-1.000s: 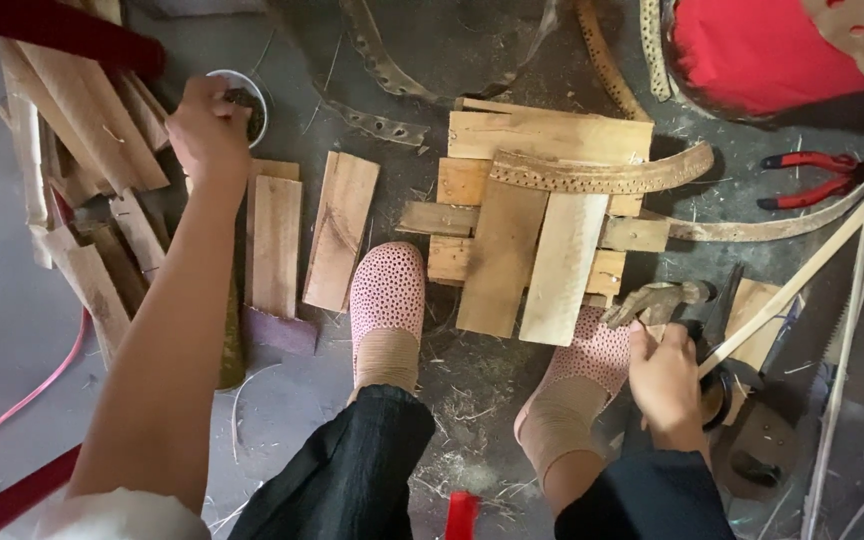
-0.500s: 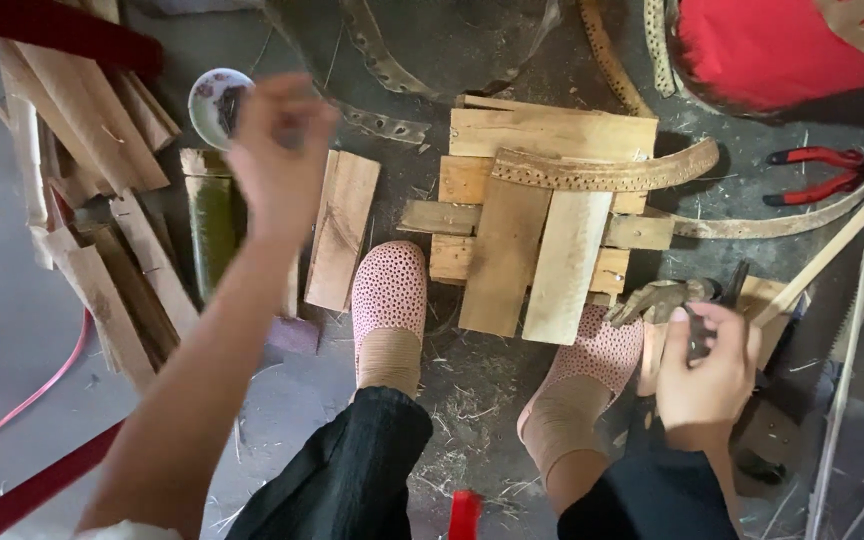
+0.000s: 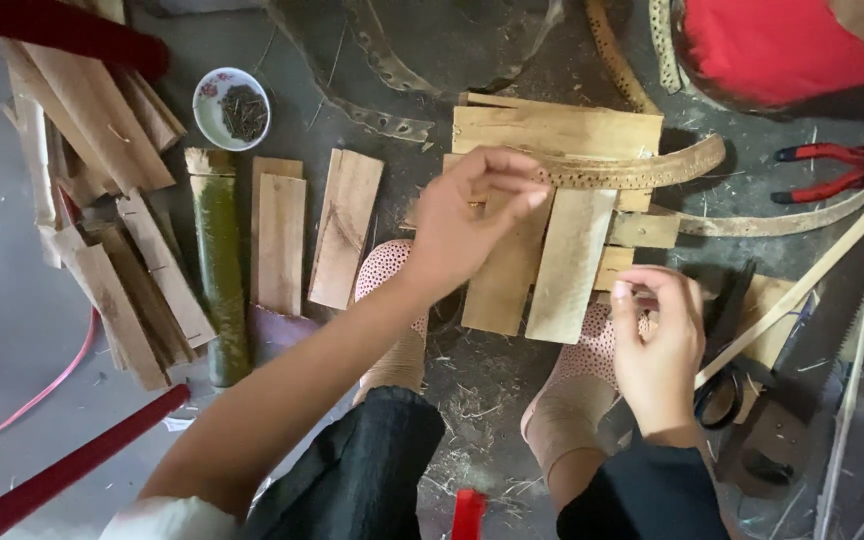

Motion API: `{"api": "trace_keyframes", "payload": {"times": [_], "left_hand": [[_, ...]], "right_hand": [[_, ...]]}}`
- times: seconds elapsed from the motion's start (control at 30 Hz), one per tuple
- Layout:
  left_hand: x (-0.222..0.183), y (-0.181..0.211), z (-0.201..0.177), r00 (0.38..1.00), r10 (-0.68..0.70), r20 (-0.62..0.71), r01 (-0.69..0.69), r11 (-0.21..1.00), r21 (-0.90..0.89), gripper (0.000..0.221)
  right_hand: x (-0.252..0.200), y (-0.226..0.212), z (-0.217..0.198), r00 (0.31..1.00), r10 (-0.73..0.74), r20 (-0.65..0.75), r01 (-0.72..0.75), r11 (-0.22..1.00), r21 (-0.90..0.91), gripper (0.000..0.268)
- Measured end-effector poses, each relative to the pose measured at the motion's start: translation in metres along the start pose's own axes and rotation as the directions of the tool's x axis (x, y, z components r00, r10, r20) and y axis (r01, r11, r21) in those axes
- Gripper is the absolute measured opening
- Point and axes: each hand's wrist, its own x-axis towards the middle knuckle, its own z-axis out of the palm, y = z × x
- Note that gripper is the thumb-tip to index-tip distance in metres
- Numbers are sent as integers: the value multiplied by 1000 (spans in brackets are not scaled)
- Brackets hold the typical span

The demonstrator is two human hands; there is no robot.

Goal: Hammering nails into wooden slats to assemble a curved wooden structure, likely part of a percussion instrument.

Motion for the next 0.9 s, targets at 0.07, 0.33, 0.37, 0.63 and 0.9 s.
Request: {"api": "trace_keyframes", "payload": {"times": [0.07,0.33,0.37,0.63,0.9], "left_hand": [[-12,-1,6,1000,0,19,0,999,-49,31],[-55,-9,31,960,-220,174,236,969,-76,19],[-56,-9,29,959,-221,176,237,968,-75,19],[-52,10,12,941,178,287,-256,931,261,12],[-54,15,4,732,549,404,-677,514,527,7]], "right_hand": [[5,-6,3,1000,-8,15,8,999,48,13],[6,-30,11,935,207,287,-276,934,225,13],[4,-28,12,935,208,287,-277,934,225,13],[3,-23,10,985,-13,171,9,1000,25,9],[0,-37,9,971,-83,226,99,993,-64,10]]}}
